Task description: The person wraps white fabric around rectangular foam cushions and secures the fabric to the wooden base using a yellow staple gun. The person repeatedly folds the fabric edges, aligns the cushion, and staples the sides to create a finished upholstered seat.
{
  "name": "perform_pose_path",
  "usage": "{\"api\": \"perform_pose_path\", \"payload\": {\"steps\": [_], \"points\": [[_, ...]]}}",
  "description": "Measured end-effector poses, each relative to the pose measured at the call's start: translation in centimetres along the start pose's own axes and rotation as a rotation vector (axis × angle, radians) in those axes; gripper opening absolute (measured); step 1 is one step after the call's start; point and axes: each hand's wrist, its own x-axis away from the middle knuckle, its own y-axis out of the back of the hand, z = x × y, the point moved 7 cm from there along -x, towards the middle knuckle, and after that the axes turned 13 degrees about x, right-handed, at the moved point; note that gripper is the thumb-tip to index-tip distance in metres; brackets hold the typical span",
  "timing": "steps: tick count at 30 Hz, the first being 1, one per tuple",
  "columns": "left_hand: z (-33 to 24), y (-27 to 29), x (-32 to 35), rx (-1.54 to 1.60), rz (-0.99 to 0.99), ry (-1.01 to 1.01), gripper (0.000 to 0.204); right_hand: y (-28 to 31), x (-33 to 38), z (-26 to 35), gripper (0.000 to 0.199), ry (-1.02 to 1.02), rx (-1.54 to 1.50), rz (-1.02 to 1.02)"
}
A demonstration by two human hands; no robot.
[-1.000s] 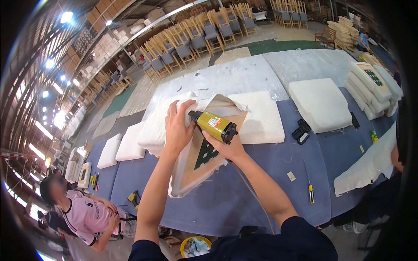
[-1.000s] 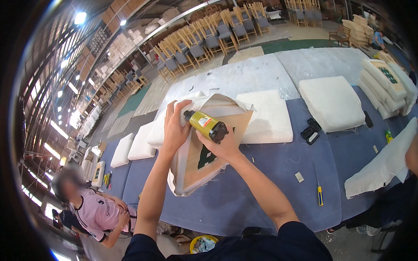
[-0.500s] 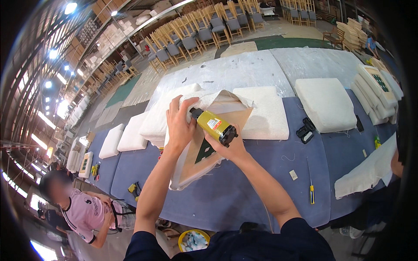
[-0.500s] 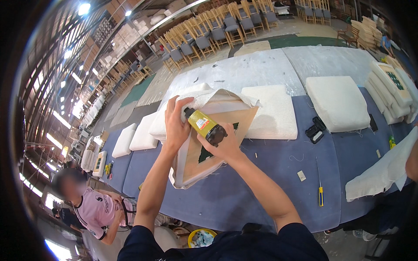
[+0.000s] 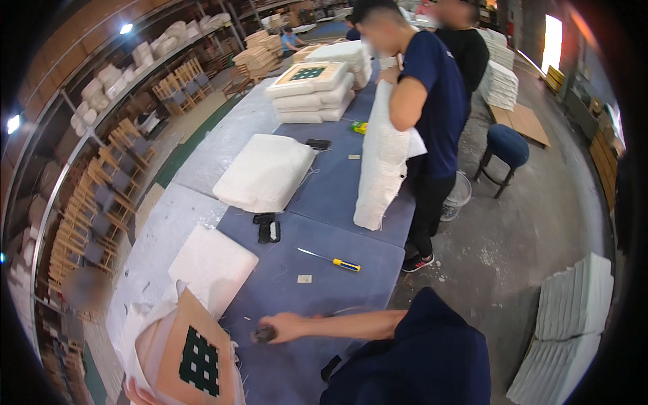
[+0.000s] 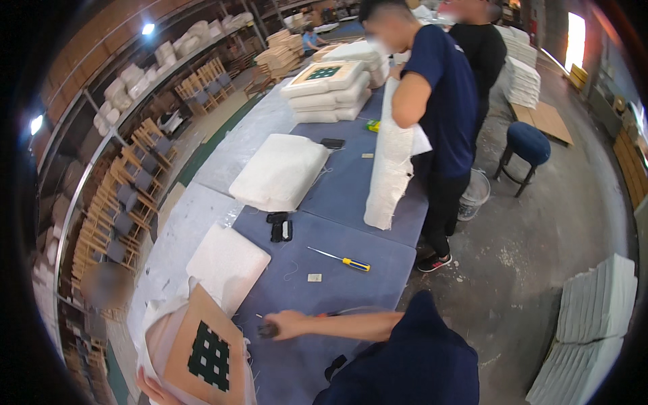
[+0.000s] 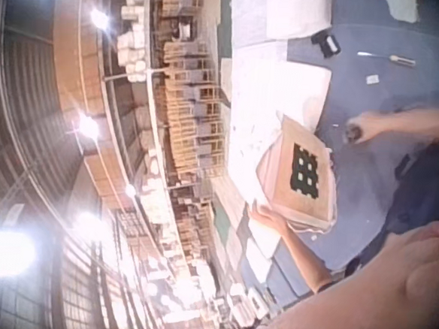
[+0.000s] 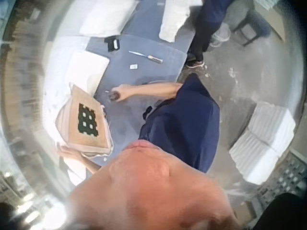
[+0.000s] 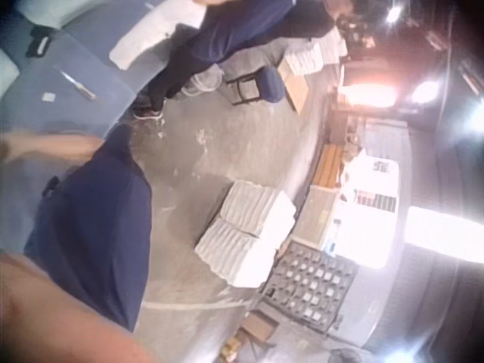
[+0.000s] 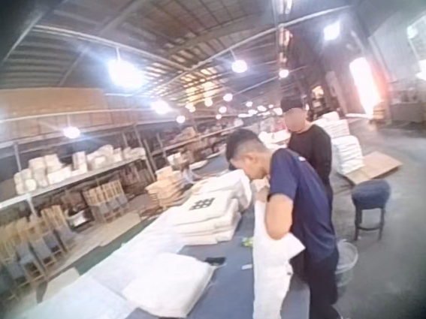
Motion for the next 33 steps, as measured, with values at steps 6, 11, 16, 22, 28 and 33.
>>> {"api": "perform_pose_path", "payload": {"steps": [6, 11, 16, 22, 28, 33], "points": [[-2.9, 2.9, 8.5, -0.165, 0.199, -0.218, 0.064, -1.8, 10.1, -17.3, 0.071, -0.608, 0.343, -0.095], [-11.1, 1.9, 20.3, 0.029, 0.556, 0.368, 0.102, -1.9, 6.6, -15.7, 0.083, -0.437, -0.463, -0.257], [-10.6, 0.2, 35.1, -0.055, 0.648, 0.040, 0.114, -6.4, 0.9, -6.7, 0.126, -0.357, -1.031, 0.427], [-4.1, -3.2, 44.1, -0.178, 0.815, 0.161, 0.101, -13.4, 3.6, -8.5, 0.110, -0.584, -1.405, 0.384], [4.6, 2.1, 49.9, -0.414, 0.925, 0.342, 0.088, -17.7, 15.7, -9.6, 0.088, -0.591, -1.453, 0.293], [11.7, 6.7, 52.4, -0.576, 0.964, 0.404, 0.078, -22.2, 28.7, -7.0, 0.057, -0.527, -1.659, 0.538]]}}
